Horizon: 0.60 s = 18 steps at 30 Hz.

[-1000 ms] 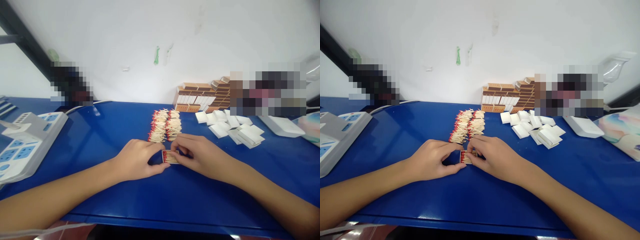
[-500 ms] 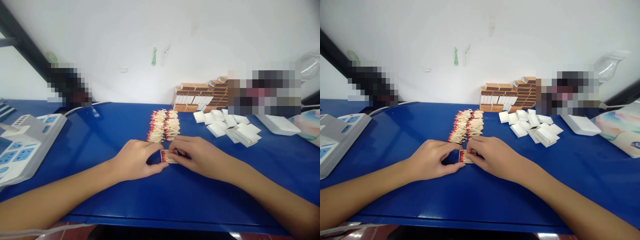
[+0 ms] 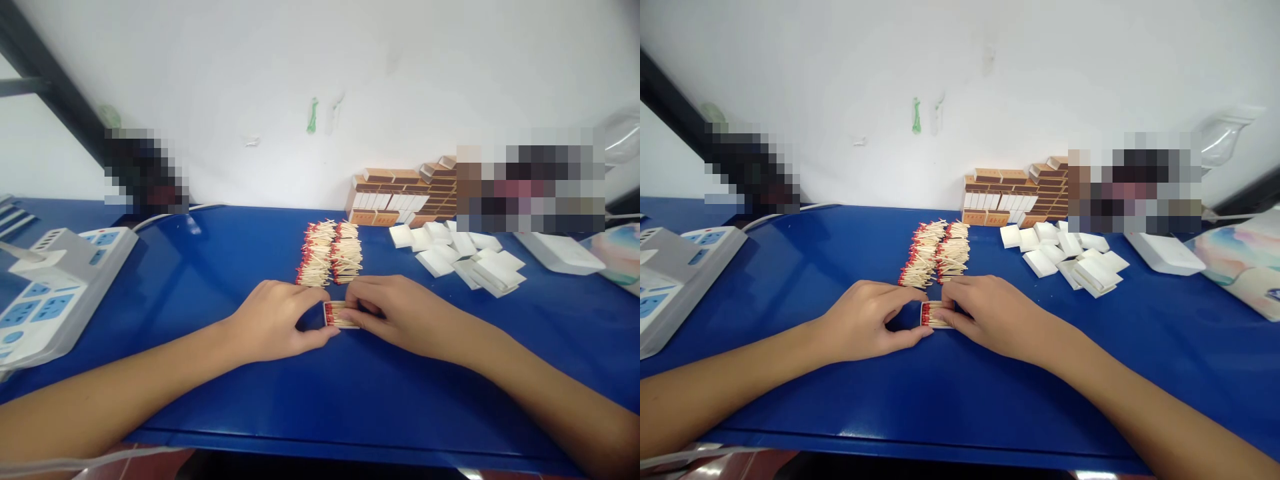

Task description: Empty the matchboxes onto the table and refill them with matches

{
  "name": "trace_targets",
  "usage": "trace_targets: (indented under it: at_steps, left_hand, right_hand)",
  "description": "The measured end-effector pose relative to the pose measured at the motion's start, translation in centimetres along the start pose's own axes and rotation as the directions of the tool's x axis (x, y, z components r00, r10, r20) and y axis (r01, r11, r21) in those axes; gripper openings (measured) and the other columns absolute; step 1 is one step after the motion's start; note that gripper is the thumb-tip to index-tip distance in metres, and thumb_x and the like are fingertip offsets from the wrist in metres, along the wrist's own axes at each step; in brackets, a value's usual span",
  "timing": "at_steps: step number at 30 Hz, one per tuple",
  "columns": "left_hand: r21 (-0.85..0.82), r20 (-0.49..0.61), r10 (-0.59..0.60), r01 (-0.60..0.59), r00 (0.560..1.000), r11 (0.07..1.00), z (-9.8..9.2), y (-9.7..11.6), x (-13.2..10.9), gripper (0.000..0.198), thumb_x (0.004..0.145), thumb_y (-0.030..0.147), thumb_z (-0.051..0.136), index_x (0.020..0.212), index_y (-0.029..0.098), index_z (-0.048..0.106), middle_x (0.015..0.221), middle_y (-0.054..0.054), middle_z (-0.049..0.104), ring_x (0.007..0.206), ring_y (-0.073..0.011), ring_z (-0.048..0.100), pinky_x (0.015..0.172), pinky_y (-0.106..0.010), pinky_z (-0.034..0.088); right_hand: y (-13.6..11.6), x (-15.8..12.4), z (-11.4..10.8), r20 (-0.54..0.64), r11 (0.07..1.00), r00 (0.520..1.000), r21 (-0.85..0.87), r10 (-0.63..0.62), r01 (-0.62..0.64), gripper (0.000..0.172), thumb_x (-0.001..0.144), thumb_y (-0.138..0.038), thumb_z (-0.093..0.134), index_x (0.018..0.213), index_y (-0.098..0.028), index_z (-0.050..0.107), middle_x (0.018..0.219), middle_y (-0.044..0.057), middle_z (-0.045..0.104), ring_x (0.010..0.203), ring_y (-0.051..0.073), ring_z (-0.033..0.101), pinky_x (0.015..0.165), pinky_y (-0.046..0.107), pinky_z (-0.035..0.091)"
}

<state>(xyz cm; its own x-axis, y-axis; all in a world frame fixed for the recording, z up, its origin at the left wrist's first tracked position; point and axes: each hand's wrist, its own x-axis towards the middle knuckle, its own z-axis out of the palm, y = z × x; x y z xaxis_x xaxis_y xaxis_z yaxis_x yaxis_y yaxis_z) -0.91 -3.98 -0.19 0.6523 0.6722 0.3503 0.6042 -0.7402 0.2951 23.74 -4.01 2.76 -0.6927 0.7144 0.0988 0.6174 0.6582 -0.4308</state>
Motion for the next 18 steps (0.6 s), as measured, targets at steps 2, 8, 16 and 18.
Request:
trace_targets:
  at_steps: [2,8,16,18]
  left_hand:
    - [0.001,0.001,0.0,0.0,1.0,1.0,0.0,0.0,0.0,0.033,0.091,0.051,0.071,0.104,0.021,0.074,0.065,0.003,0.068,0.055,-0.0134,0.062,0.054,-0.026,0.041]
    - [0.003,-0.031,0.016,-0.016,0.999,1.0,0.1,-0.1,0.0,0.034,0.092,0.051,0.07,0.107,0.021,0.074,0.066,0.003,0.068,0.054,-0.0129,0.062,0.054,-0.026,0.043]
    - [0.01,-0.017,0.02,-0.02,1.0,1.0,0.0,-0.2,-0.2,0.035,0.092,0.051,0.07,0.109,0.021,0.074,0.066,0.004,0.068,0.056,-0.0141,0.063,0.054,-0.027,0.042]
    - [0.01,0.008,0.013,-0.014,1.0,1.0,0.0,-0.1,-0.2,0.035,0.091,0.052,0.07,0.108,0.022,0.074,0.066,0.004,0.068,0.056,-0.0143,0.064,0.055,-0.026,0.042]
  right_hand:
    - [0.3,0.1,-0.1,-0.036,0.999,0.999,0.0,-0.032,0.032,0.031,0.104,-0.035,0.06,0.077,-0.021,0.059,0.069,-0.001,0.058,0.06,0.012,0.049,0.059,0.027,0.033]
    - [5.5,0.2,-2.8,-0.553,0.919,0.806,-0.168,0.211,-0.356,0.032,0.099,-0.045,0.06,0.078,-0.022,0.062,0.059,-0.002,0.05,0.055,0.015,0.046,0.059,0.03,0.032]
    - [11.9,-1.5,-7.5,-0.739,0.654,0.492,-0.093,0.46,-0.751,0.022,0.087,-0.042,0.068,0.08,-0.022,0.064,0.076,0.007,0.067,0.068,0.021,0.055,0.064,0.034,0.033]
    - [12.9,-1.8,-8.4,-0.785,0.668,0.387,0.045,0.483,-0.743,0.018,0.087,-0.039,0.067,0.084,-0.021,0.066,0.072,0.006,0.065,0.065,0.02,0.055,0.065,0.034,0.037]
